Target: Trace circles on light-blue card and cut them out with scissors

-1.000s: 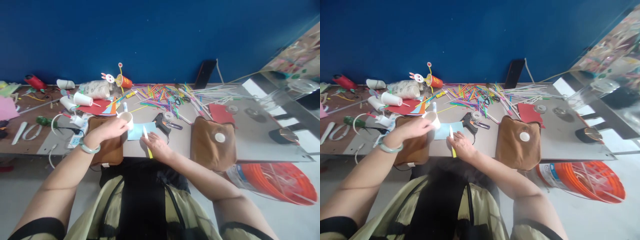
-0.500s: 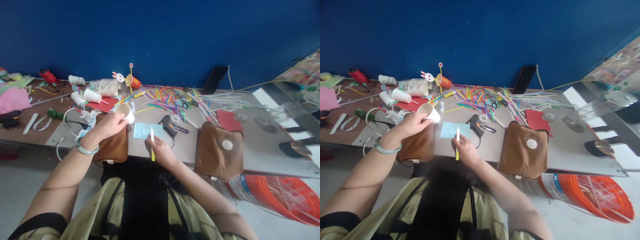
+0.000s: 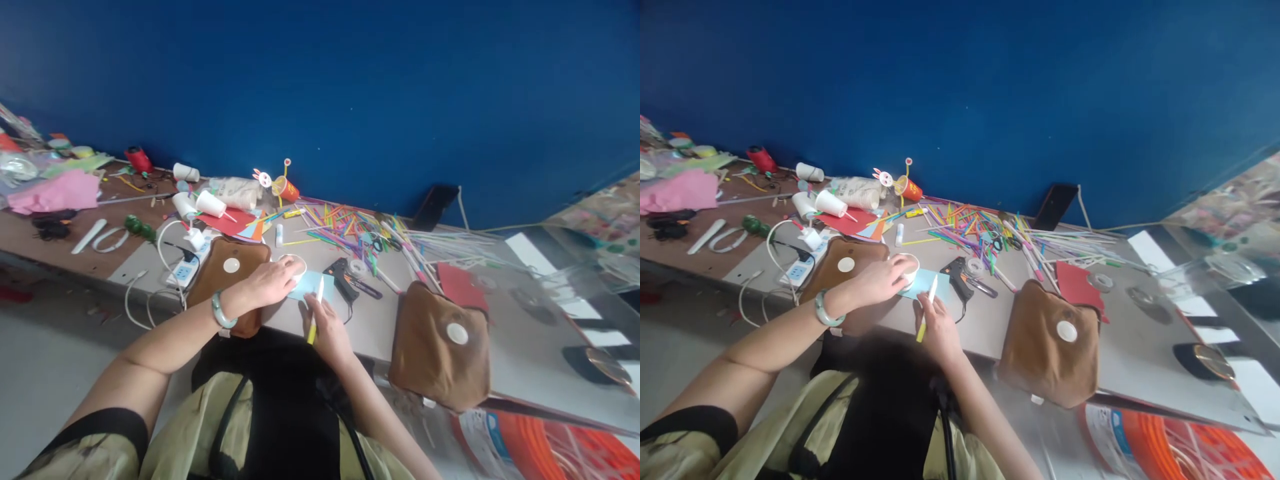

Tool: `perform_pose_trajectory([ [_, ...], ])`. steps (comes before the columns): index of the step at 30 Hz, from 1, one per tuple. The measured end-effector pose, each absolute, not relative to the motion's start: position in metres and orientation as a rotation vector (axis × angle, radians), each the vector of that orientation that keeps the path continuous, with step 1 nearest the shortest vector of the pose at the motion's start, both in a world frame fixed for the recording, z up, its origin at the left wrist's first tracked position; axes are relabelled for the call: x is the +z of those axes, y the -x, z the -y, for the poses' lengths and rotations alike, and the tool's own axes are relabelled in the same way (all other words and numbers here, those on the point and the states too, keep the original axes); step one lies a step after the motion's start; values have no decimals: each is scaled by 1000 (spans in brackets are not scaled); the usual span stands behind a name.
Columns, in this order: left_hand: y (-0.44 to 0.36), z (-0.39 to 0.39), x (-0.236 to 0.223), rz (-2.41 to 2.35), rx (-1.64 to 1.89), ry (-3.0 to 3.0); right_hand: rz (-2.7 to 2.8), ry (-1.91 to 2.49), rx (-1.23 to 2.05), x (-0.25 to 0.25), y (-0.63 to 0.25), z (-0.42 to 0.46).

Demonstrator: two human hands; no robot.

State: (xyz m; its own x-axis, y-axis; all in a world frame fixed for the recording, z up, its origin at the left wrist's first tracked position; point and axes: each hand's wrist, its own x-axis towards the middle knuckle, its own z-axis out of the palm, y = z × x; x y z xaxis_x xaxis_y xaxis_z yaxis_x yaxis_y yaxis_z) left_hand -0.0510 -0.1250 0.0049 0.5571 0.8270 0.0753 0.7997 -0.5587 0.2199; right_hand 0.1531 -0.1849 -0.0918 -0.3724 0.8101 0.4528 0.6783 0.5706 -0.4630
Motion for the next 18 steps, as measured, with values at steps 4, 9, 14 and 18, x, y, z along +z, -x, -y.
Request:
perform_pose_trajectory([
  [4, 51, 136, 10, -1439, 325, -2573, 2147, 1190, 234, -89, -151, 185],
  [9, 49, 150, 12, -1413, 352, -2590, 2114, 1172, 175, -89, -152, 184],
  [14, 45, 159, 14, -1405, 291, -2606, 2090, 1174, 127, -93, -154, 184],
  [18, 41, 165, 13, -1469, 252, -2557, 2093, 1182, 108, -96, -155, 184],
])
